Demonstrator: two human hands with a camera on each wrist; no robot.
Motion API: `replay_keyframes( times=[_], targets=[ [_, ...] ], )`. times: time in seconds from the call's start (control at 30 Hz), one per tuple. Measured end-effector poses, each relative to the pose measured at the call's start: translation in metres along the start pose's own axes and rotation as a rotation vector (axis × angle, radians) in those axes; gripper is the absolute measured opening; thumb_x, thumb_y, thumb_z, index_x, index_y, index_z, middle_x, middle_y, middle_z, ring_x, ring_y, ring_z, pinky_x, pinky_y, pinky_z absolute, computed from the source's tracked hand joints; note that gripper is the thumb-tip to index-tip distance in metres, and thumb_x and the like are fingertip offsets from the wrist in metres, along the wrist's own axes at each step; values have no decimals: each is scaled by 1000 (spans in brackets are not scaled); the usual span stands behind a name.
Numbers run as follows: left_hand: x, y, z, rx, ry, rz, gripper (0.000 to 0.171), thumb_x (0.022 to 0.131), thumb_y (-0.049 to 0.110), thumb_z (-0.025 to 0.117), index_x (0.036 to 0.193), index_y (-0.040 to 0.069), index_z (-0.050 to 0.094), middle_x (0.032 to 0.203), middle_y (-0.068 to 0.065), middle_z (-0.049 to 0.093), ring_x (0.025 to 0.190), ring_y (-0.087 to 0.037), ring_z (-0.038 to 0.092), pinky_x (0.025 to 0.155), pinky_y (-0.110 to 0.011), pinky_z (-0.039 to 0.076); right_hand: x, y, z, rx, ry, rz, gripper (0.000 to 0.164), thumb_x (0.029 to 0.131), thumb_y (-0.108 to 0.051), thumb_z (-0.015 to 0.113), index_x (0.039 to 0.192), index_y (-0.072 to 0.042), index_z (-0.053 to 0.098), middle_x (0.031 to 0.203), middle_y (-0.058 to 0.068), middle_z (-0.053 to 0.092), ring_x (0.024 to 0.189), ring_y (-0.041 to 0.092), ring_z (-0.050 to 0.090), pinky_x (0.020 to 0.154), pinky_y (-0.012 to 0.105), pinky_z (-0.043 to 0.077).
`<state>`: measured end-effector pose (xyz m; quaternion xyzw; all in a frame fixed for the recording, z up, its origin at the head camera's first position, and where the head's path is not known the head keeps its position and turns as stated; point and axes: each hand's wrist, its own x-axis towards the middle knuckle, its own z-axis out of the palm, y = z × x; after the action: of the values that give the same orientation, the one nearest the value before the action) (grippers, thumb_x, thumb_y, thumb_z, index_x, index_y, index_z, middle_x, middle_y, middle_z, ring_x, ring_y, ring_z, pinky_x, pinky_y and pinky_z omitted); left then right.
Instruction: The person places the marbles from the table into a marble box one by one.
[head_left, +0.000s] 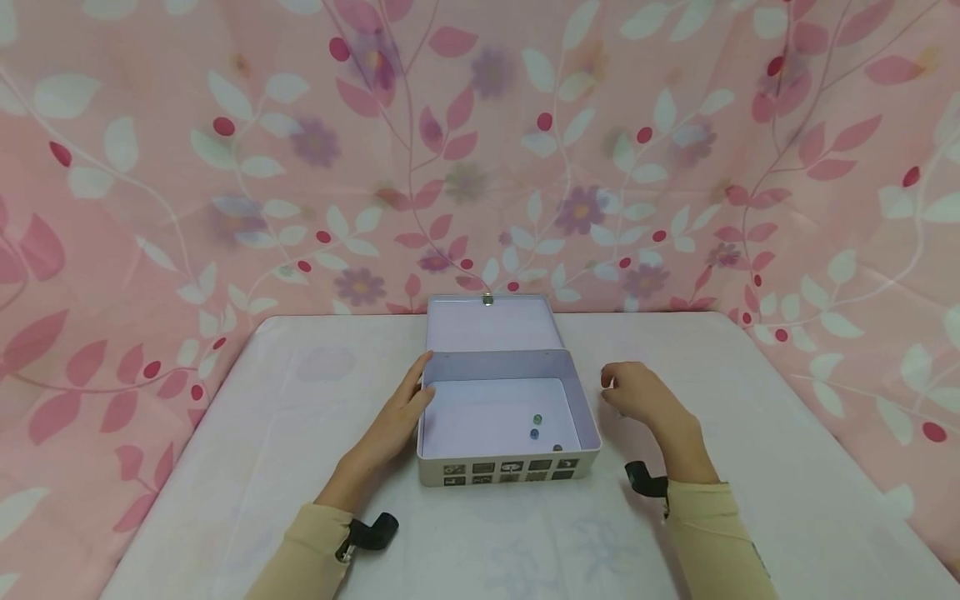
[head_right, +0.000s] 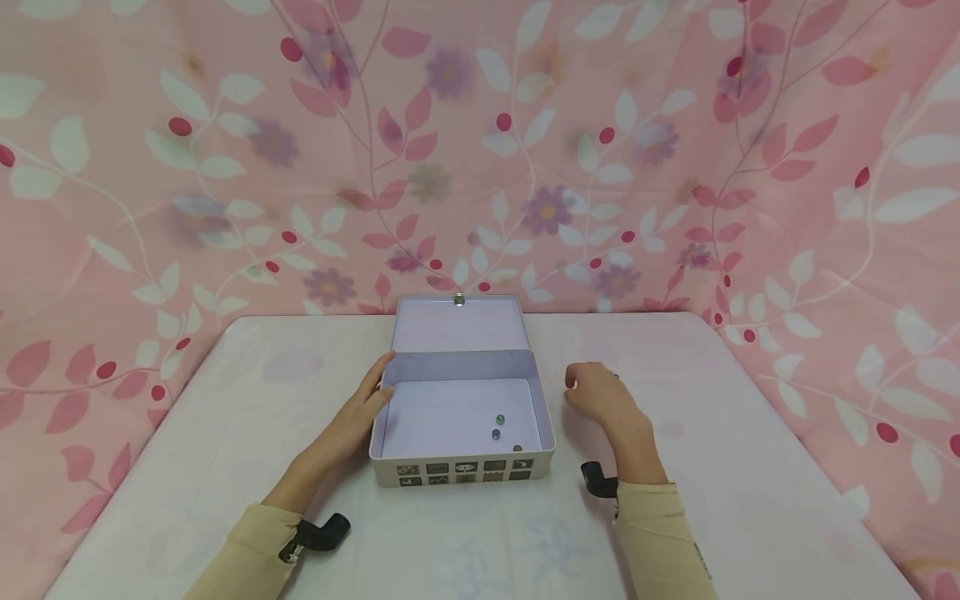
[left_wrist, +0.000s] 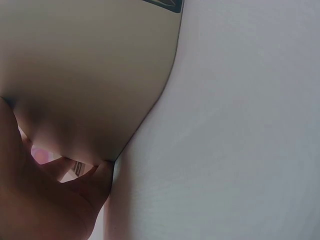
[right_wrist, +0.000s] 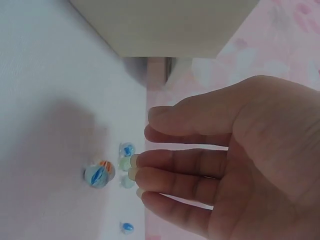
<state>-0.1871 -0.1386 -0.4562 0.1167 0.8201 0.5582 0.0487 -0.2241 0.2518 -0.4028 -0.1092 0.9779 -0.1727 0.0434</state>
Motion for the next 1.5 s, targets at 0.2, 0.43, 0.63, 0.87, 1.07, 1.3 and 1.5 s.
replay_keyframes(
  times=[0.2,0.43,0.63,0.87,1.07,1.3,1.5],
  targets=[
    [1,0,0,-2,8,12,58,107,34,38,158,41,13,168,6,11,152,-38,20,121,-61,20,-1,9,-1,-28,-12,65,17,84,-11,58,95,-2,68,84,11,66,75,24,57,66,37,46],
    [1,0,-1,8,6,6,57,106,37,38,157,43,13,167,8,11,152,-36,21,121,-60,20,-2,22,3,-42,-69,112,16,86,-14,63,95,-3,68,92,14,67,77,25,57,63,36,47],
    [1,-1,0,4,9,-1,57,107,34,38,157,43,13,167,8,11,152,-37,21,120,-61,22,-2,25,6,-31,-82,99,11,85,-13,65,92,-4,68,89,12,66,77,24,55,63,34,44],
    [1,-1,0,-3,7,13,58,106,36,38,158,41,13,167,8,11,152,-37,21,121,-61,20,1,26,11,-34,-80,97,11,85,-8,63,93,-3,68,88,11,65,77,24,55,64,34,45],
    [1,0,0,1,10,9,57,106,35,39,158,41,14,167,9,11,152,-36,21,121,-60,20,2,28,12,-32,-66,87,11,83,-6,62,91,-3,68,86,11,65,76,24,55,63,34,45],
    [1,-1,0,-2,8,6,58,106,35,39,158,40,14,167,9,11,153,-35,20,121,-60,19,4,30,15,-37,-56,75,10,82,-6,61,88,-4,68,85,10,65,76,23,55,62,33,44],
    [0,0,0,-17,9,6,58,106,36,39,158,39,14,167,9,13,152,-35,23,120,-61,21,2,27,11,-29,-34,71,13,84,-7,58,91,-3,69,87,11,66,76,24,56,63,33,45]
  ],
)
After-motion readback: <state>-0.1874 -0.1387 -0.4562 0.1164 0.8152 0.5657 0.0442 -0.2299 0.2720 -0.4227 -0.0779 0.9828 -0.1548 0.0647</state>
